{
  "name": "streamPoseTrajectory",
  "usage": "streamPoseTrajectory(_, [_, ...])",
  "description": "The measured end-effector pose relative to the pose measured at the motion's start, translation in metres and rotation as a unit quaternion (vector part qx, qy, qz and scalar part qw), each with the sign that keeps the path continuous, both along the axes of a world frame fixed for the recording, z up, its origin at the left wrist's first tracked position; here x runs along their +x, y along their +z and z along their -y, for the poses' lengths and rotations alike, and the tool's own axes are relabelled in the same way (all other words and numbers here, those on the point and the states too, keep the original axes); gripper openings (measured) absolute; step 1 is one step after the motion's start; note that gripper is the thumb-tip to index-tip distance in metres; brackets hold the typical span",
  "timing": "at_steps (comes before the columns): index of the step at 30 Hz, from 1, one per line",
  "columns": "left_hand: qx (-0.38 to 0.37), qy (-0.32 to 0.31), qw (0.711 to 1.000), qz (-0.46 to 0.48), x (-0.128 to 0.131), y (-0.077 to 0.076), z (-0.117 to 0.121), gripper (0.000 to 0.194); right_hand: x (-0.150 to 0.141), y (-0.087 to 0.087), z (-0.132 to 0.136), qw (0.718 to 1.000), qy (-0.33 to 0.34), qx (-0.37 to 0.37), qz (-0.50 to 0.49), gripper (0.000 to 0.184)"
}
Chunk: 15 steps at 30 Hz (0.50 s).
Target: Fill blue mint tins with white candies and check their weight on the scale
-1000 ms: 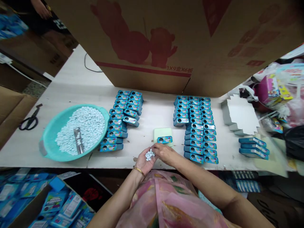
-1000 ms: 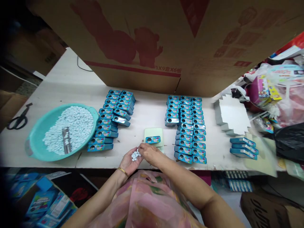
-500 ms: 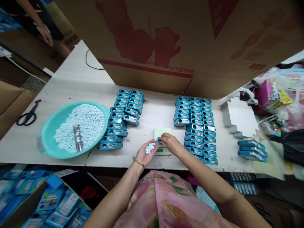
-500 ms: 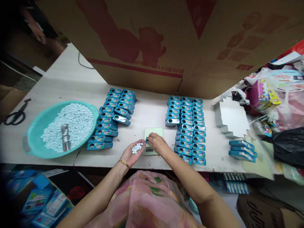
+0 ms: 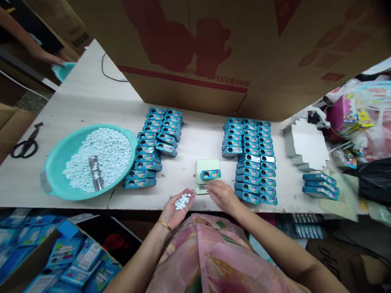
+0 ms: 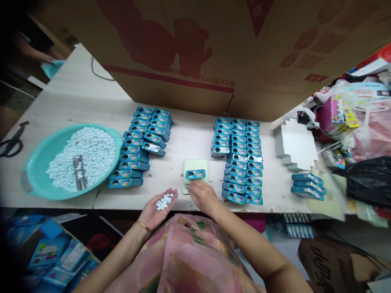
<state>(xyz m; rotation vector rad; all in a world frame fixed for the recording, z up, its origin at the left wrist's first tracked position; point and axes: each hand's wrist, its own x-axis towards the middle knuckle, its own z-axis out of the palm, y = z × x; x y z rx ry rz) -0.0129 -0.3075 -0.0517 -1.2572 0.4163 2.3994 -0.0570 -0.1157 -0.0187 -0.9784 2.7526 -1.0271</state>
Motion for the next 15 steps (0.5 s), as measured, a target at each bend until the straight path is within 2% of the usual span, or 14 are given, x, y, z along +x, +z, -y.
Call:
streamPoseTrajectory(3, [0.021,-0.027,0.999,0.015,0.008,0.001,-0.009,0.021,0.024,-0.004,0.036,0.989,0.106,0.103,-0.014,0.026])
streamPoseTrajectory(6, [0.016,-0.025,0.998,0.050,0.016,-0.001,-0.010,0.019,0.036,-0.016,0.060,0.971,0.151,0.183,-0.016,0.021])
streamPoseTrajectory(10, [0.016,-0.047,0.997,0.064,0.025,-0.006,-0.002,0.016,0.040,-0.030,0.064,0.964,0.185,0.189,-0.014,0.014])
streamPoseTrajectory(15, [0.016,-0.043,0.997,0.066,0.027,-0.006,0.000,0.016,0.038,-0.025,0.061,0.968,0.177,0.176,0.010,0.014])
